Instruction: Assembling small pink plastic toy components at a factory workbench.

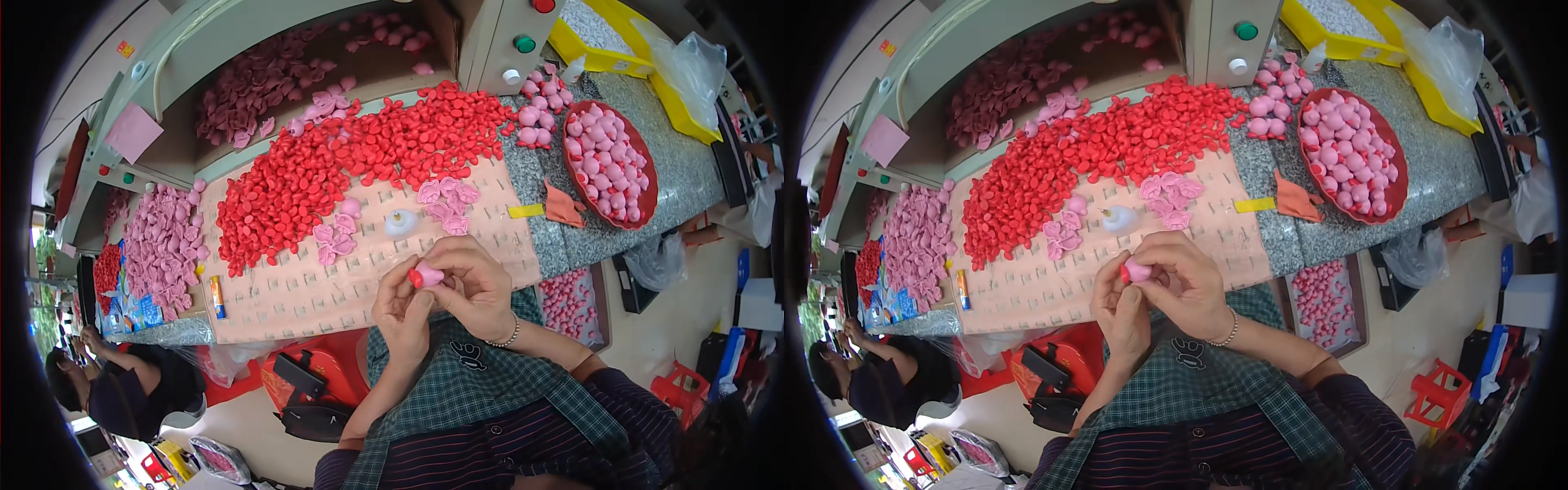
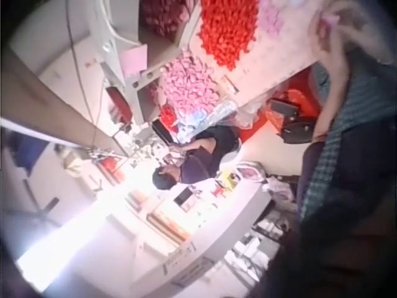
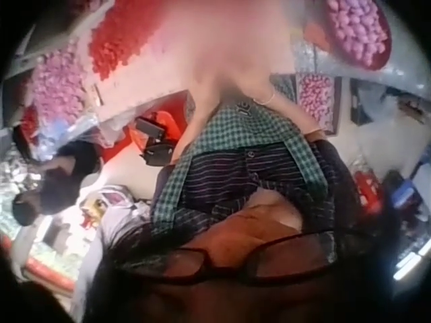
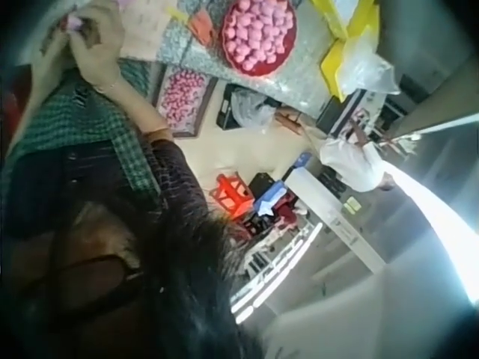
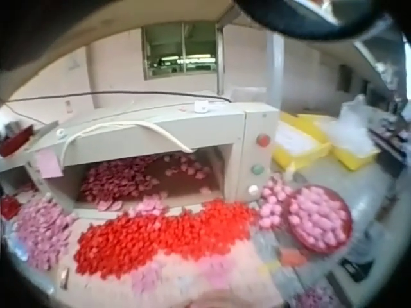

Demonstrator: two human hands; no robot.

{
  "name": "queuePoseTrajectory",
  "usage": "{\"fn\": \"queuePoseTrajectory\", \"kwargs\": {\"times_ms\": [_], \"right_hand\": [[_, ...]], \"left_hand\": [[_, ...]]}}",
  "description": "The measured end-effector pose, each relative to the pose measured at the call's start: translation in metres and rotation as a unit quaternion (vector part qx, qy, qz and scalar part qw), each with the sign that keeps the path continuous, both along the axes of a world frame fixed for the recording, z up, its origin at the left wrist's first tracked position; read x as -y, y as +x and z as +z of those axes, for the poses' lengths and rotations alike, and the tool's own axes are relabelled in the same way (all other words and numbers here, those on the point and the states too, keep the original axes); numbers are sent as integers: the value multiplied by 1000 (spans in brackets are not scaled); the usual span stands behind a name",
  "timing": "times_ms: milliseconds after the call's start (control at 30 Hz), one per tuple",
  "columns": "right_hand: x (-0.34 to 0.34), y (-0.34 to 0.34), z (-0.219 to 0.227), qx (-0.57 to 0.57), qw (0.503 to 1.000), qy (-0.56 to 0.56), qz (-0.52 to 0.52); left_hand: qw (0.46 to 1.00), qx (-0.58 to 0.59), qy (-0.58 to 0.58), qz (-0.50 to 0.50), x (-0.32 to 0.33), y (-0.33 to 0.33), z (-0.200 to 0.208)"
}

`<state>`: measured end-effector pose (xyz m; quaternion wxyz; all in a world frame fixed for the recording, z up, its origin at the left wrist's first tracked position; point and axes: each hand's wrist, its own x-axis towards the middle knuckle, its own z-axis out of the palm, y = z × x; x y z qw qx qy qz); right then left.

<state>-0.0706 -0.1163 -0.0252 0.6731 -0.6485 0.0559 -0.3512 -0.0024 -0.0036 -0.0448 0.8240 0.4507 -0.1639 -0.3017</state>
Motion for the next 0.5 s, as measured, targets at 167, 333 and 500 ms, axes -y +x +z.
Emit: {"fn": "queuePoseTrajectory", "kwargs": {"times_ms": [167, 333, 500], "right_hand": [[-2, 0, 1, -1, 1000, -11, -25], [-1, 1, -4, -9, 997, -61, -39], [0, 1, -3, -18, 994, -96, -55]], "left_hand": [[1000, -3, -2, 2, 2, 0, -1], [999, -11, -30, -6, 0, 2, -5], [1000, -4, -18, 2, 2, 2, -3]]}}
